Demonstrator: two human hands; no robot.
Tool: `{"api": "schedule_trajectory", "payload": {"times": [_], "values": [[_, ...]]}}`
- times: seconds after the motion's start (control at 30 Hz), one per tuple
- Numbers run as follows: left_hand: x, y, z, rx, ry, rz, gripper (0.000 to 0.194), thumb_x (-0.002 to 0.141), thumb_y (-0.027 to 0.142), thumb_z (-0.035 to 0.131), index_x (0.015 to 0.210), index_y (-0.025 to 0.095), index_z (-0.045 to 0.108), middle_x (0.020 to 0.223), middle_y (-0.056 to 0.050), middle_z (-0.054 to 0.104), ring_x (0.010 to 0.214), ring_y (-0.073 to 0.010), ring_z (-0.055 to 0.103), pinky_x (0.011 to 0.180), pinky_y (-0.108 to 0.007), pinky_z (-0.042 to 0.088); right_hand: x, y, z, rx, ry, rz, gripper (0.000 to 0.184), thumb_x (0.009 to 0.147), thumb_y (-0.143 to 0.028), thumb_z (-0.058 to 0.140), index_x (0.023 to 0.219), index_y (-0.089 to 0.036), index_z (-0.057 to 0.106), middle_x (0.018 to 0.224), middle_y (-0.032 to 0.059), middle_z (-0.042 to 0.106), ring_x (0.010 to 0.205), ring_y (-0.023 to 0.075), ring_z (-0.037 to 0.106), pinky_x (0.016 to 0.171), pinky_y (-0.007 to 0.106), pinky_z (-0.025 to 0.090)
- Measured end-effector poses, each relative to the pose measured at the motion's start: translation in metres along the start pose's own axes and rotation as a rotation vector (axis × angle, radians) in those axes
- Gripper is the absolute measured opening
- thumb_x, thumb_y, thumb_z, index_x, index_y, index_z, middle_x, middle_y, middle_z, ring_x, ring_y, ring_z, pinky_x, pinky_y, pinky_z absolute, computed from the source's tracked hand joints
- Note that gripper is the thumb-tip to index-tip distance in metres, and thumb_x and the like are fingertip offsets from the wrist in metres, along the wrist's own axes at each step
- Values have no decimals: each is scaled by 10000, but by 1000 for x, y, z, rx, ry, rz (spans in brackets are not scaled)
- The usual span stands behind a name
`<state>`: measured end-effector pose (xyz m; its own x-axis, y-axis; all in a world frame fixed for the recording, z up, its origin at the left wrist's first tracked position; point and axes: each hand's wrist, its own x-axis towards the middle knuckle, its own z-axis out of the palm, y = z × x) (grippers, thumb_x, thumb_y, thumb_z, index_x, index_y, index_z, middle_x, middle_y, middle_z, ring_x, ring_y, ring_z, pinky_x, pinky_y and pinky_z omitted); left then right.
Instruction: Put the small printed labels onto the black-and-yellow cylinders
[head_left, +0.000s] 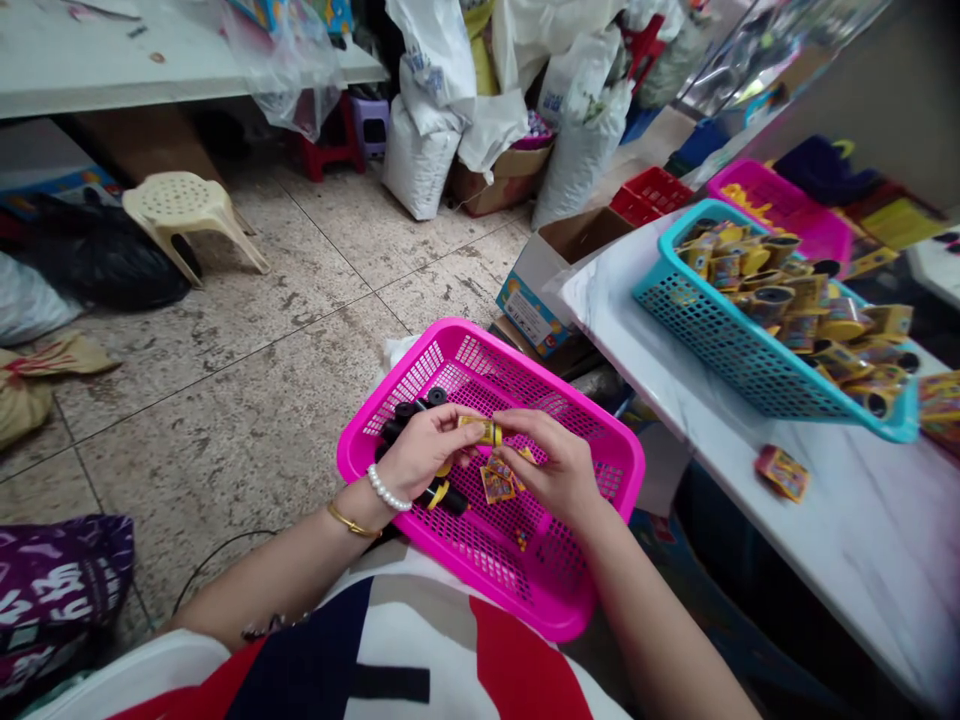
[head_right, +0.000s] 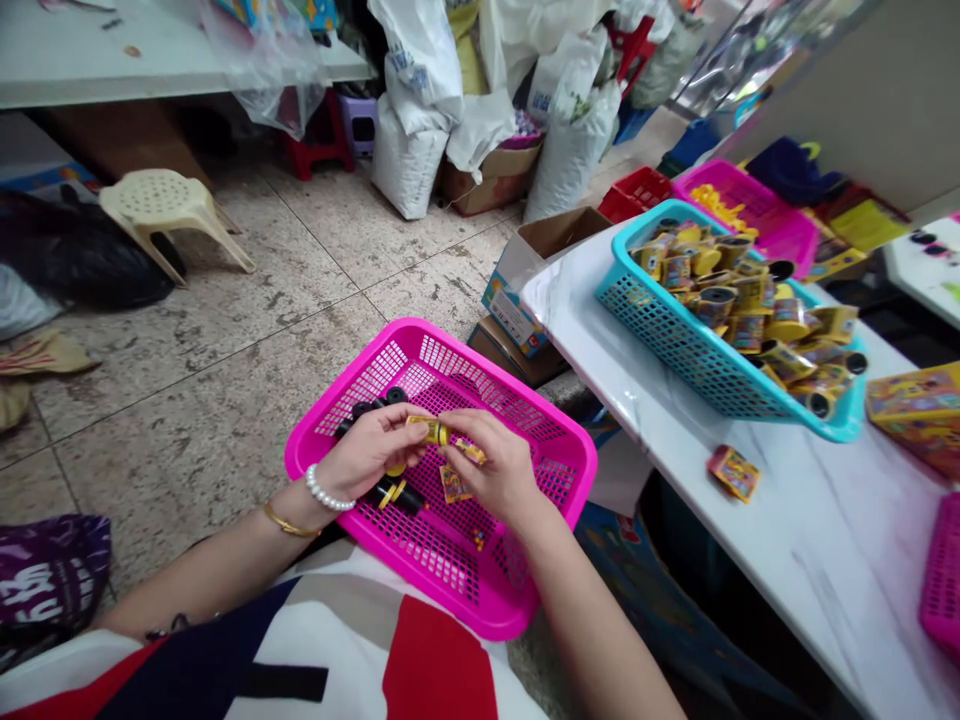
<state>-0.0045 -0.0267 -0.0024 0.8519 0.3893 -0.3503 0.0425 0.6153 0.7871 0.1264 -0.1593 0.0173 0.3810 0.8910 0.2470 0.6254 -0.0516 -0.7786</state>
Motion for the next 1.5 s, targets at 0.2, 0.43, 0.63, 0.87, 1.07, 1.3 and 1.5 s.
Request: {"api": "schedule_trajectory", "payload": {"times": [0.2, 0.43, 0.63, 0.87, 1.07, 1.3, 1.5], "values": [[-1, 0, 3, 230, 25, 188, 207, 780, 251, 727, 944, 148, 652, 840, -44, 682, 748, -116, 624, 696, -199, 493, -1, 10, 12, 560, -13, 440, 273, 744, -366, 783, 976, -234, 723, 871, 41, 718, 781, 194, 668, 738, 339, 552], [3, -3, 5, 54, -19, -37, 387, 764, 461, 733, 927, 156, 557, 622, 19, 593, 460, -78, 530, 418, -155, 403, 0, 13, 1, 669, -116, 382, 340, 736, -368, 792, 1060, -295, 721, 1090, 51, 623, 964, 206, 620, 818, 353, 546], [4, -3, 3, -102, -135, -192, 438, 703, 500, 780, 827, 146, 553, 605, -20, 628, 409, -77, 525, 367, -145, 400, -2, 16, 3, 658, -36, 296, 232, 734, -361, 798, 951, -294, 753, 1055, 63, 604, 970, 216, 605, 769, 359, 570], [4, -4, 7, -25, -50, -234, 484, 673, 578, 764, 794, 152, 568, 505, 5, 589, 319, -70, 452, 275, -126, 306, -3, 18, 8, 684, -13, 361, 177, 720, -350, 800, 880, -281, 768, 999, 58, 614, 789, 177, 621, 599, 301, 569], [-1, -8, 7, -51, 19, -279, 448, 711, 560, 741, 741, 152, 560, 501, -2, 589, 324, -76, 459, 280, -131, 311, -2, 12, 15, 622, 147, 281, 181, 663, -421, 827, 763, -283, 765, 838, 36, 654, 768, 184, 614, 671, 322, 557], [6, -8, 5, -123, -2, -294, 394, 729, 501, 748, 766, 143, 586, 473, 10, 571, 304, -80, 446, 281, -141, 310, -1, 9, 14, 604, 138, 215, 153, 709, -360, 811, 839, -288, 774, 879, 32, 630, 818, 178, 607, 745, 325, 547], [9, -8, 7, -136, -11, -242, 427, 638, 477, 824, 765, 137, 599, 536, 15, 579, 373, -65, 480, 326, -131, 338, -11, 21, 14, 754, 66, 287, 160, 746, -324, 780, 900, -299, 740, 990, 37, 583, 829, 186, 604, 602, 313, 571]]}}
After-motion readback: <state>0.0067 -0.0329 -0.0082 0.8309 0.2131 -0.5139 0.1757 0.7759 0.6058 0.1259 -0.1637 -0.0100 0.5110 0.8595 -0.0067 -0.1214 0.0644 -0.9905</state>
